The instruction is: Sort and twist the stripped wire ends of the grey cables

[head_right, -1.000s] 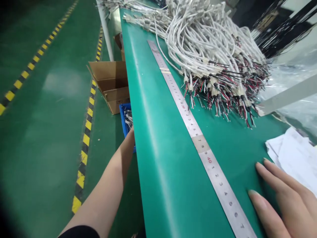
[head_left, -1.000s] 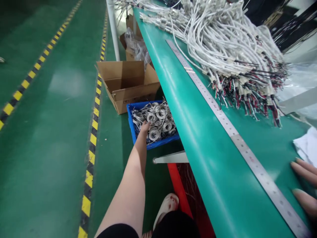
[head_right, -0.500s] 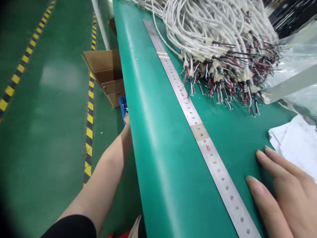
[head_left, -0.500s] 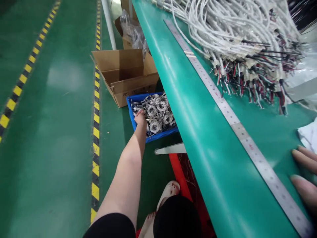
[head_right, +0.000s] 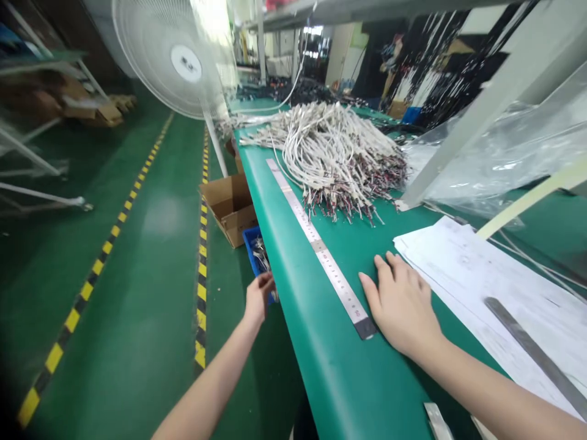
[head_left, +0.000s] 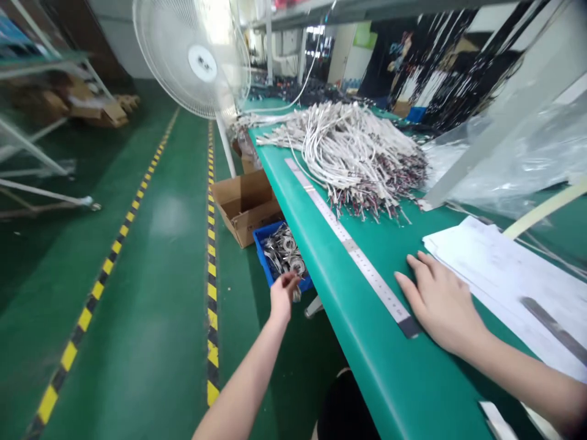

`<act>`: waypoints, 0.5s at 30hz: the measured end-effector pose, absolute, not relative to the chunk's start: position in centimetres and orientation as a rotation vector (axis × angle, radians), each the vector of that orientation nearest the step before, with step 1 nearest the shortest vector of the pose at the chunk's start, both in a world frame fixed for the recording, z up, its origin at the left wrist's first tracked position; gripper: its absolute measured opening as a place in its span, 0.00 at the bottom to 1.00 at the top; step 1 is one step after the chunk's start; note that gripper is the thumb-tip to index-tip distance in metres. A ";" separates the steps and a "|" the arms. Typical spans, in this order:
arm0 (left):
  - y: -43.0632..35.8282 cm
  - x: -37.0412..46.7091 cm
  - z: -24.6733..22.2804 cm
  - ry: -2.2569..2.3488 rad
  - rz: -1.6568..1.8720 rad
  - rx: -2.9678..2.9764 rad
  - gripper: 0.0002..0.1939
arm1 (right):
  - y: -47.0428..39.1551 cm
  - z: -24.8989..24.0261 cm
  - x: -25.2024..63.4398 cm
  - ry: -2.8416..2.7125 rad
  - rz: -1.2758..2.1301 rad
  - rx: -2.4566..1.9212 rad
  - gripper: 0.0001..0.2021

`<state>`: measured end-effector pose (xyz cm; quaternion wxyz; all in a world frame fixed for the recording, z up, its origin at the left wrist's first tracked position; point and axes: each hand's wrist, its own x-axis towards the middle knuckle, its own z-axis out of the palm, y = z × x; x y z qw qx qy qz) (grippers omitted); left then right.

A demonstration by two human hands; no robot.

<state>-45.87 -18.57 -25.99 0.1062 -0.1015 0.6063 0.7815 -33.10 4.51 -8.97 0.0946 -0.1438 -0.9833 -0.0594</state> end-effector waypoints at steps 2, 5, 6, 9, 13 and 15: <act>-19.3 -41.4 -25.0 1.837 2.238 -0.257 0.10 | 4.0 -8.7 -33.3 -2.934 -0.171 -0.451 0.27; -21.2 -34.9 -22.7 1.928 2.208 -0.214 0.12 | 3.5 -8.0 -33.7 -2.959 -0.129 -0.446 0.24; -22.1 -32.9 -21.7 1.951 2.212 -0.210 0.14 | 3.4 -7.7 -33.8 -2.971 -0.110 -0.445 0.23; -24.9 -27.9 -18.0 1.961 2.203 -0.204 0.17 | 3.4 -6.3 -33.0 -3.014 -0.021 -0.437 0.22; -27.5 -23.2 -11.8 1.876 2.236 -0.188 0.18 | 2.7 -2.9 -28.3 -3.069 0.121 -0.297 0.15; -27.5 -21.1 -8.4 1.807 2.217 -0.069 0.18 | 1.9 -0.5 -24.2 -3.074 0.193 -0.135 0.11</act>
